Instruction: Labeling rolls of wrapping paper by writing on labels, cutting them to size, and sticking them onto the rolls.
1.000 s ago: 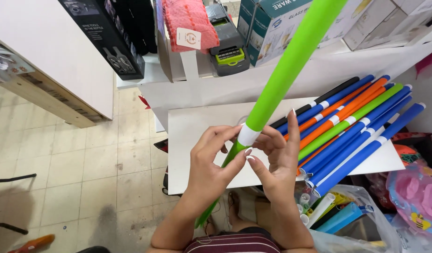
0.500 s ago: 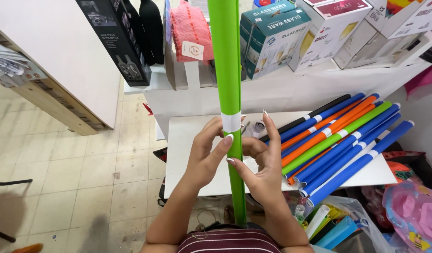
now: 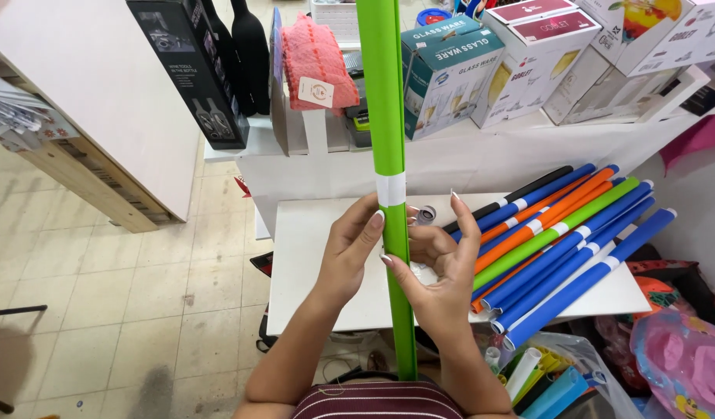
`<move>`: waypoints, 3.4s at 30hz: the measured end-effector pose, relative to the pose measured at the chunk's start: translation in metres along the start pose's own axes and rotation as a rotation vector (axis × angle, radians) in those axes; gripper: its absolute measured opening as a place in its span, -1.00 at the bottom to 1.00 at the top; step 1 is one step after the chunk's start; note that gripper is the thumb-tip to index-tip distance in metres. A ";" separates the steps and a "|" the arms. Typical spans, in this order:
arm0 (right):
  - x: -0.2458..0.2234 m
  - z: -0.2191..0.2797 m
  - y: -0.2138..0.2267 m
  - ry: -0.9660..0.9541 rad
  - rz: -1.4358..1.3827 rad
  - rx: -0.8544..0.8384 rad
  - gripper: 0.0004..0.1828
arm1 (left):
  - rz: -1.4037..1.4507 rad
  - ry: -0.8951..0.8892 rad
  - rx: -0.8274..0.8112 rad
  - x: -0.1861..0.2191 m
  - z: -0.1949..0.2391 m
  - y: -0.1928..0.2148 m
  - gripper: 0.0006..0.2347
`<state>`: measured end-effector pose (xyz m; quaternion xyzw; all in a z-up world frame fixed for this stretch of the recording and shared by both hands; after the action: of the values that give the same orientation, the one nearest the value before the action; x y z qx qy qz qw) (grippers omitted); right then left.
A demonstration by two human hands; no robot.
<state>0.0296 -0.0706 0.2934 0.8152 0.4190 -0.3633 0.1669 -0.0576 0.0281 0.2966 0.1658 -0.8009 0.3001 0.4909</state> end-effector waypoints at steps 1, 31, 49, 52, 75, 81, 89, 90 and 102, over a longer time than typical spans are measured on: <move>-0.001 -0.001 0.001 0.005 0.021 0.009 0.20 | -0.003 -0.019 0.022 -0.002 -0.001 0.004 -0.63; -0.080 -0.036 0.003 0.353 0.328 0.121 -0.34 | 0.103 0.007 0.105 0.002 0.018 -0.005 -0.61; -0.091 -0.029 -0.003 0.283 0.632 0.125 -0.32 | 0.036 -0.028 0.101 0.009 0.019 0.000 -0.65; -0.092 -0.029 -0.004 0.277 0.631 0.128 -0.31 | 0.027 -0.026 0.098 0.008 0.020 0.000 -0.65; -0.051 -0.028 0.010 0.155 0.149 0.066 -0.27 | -0.030 0.035 0.054 0.010 0.031 -0.007 -0.67; -0.036 -0.020 0.009 0.079 0.027 0.054 -0.27 | -0.136 0.043 0.093 0.021 0.032 -0.007 -0.74; -0.022 -0.016 0.006 0.015 -0.170 0.058 -0.30 | -0.242 0.043 0.154 0.023 0.035 -0.003 -0.78; -0.018 -0.015 0.007 0.002 -0.219 0.080 -0.31 | -0.247 0.045 0.152 0.024 0.035 -0.005 -0.78; -0.019 -0.009 0.000 -0.019 -0.293 0.105 -0.23 | -0.300 0.053 0.173 0.004 0.037 -0.002 -0.76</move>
<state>0.0263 -0.0766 0.3136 0.7496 0.5122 -0.4129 0.0732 -0.0839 0.0026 0.2883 0.3169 -0.7251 0.2957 0.5352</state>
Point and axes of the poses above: each hand's wrist, its own z-axis away from the middle knuckle, its own y-axis out of the back of the hand, x = y × z, the point moved 10 cm from there along -z, towards the middle knuckle, and after that the axes turned 10 degrees about y, right-handed, at the moved point
